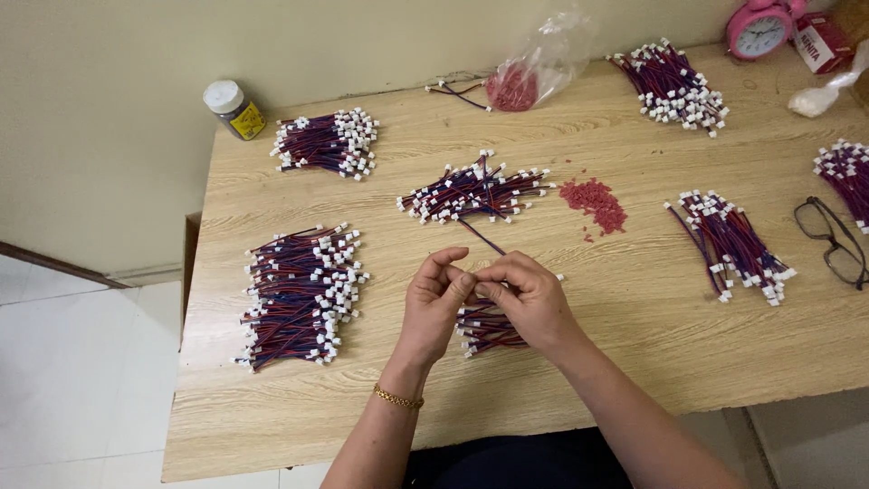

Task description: Threading small red beads onto individual electrical wires with connectors

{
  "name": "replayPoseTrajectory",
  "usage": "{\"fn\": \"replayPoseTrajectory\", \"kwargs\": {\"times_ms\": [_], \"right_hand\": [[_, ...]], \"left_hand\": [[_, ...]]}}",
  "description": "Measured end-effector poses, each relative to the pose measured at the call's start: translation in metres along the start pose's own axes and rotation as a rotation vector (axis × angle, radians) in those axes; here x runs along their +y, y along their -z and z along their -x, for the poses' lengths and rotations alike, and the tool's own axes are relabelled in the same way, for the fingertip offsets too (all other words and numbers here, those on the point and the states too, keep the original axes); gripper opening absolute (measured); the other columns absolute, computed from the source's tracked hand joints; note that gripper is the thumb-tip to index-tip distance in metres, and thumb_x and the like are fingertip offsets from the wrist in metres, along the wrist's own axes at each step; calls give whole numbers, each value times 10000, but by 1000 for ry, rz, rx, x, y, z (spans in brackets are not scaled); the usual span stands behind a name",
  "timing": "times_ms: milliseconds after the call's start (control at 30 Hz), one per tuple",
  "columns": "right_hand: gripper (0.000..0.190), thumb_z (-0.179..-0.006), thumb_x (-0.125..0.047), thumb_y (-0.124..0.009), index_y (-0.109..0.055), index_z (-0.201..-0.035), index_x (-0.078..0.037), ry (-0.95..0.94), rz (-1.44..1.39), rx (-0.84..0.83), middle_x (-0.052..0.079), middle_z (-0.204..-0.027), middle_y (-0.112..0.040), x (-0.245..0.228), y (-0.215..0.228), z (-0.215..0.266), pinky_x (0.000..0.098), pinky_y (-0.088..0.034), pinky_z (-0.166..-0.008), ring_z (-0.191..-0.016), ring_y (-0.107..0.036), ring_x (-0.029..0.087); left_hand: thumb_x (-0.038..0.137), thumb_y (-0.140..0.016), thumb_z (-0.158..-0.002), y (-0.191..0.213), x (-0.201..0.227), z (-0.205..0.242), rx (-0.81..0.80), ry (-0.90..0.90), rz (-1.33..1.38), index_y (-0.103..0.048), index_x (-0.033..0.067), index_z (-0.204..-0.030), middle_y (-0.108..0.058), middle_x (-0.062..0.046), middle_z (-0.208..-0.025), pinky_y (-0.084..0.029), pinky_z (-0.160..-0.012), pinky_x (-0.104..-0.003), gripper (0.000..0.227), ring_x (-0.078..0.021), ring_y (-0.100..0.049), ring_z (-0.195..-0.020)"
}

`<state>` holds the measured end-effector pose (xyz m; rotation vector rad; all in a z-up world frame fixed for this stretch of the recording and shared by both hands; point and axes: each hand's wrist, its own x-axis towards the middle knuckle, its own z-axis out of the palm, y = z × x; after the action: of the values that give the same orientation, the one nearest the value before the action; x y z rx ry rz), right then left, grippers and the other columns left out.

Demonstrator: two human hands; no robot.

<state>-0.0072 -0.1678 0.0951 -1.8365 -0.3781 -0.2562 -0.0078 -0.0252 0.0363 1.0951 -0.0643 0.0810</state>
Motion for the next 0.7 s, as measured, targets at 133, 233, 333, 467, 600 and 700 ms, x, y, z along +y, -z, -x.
{"fn": "replayPoseTrajectory", "kwargs": {"times_ms": [133,233,333,467,600,700], "right_hand": [[85,-799,-70,-766,-777,-880,-93,-67,-17,-94,66,-758,-670,12,9,-1,308,-503,-677,-716,-618,149],[93,-818,-29,-714,-752,-902,-35,-112,-101,-197,108,-798,-692,22,12,0,339,-502,-717,-774,-616,175],[120,-768,5,-720,-742,-886,-5,-187,-116,-179,135,-786,-687,36,6,7,363,-491,-724,-774,-603,188],[152,-717,-18,-742,-758,-867,-37,-305,-101,-200,99,-757,-700,50,2,10,330,-495,-703,-757,-609,170],[148,-728,-68,-737,-758,-875,-63,-288,-10,-300,122,-800,-720,32,7,0,373,-515,-746,-797,-666,237],[118,-781,-122,-712,-741,-891,-95,-226,203,-371,114,-830,-724,30,9,-4,378,-533,-756,-846,-692,286]], "left_hand": [[13,-659,-885,6,0,1,-11,50,0,-571,28,-1233,-659,-89,-732,-527,-616,-223,359,-175,-698,-720],[12,-671,-876,8,8,2,-44,68,-46,-553,21,-1257,-650,-85,-726,-521,-622,-223,399,-160,-680,-716],[-6,-678,-864,17,2,-1,-108,79,-81,-521,21,-1308,-644,-99,-723,-528,-655,-258,471,-187,-685,-768],[-47,-668,-841,19,1,3,-157,104,-219,-547,31,-1312,-652,-96,-738,-520,-678,-264,492,-180,-669,-780],[-39,-642,-856,18,-6,10,-102,120,-272,-547,44,-1347,-596,-43,-718,-499,-663,-232,507,-120,-602,-708],[63,-724,-829,10,22,-5,-170,153,-671,-553,75,-1351,-686,-131,-718,-521,-631,-337,549,-213,-643,-617]]}}
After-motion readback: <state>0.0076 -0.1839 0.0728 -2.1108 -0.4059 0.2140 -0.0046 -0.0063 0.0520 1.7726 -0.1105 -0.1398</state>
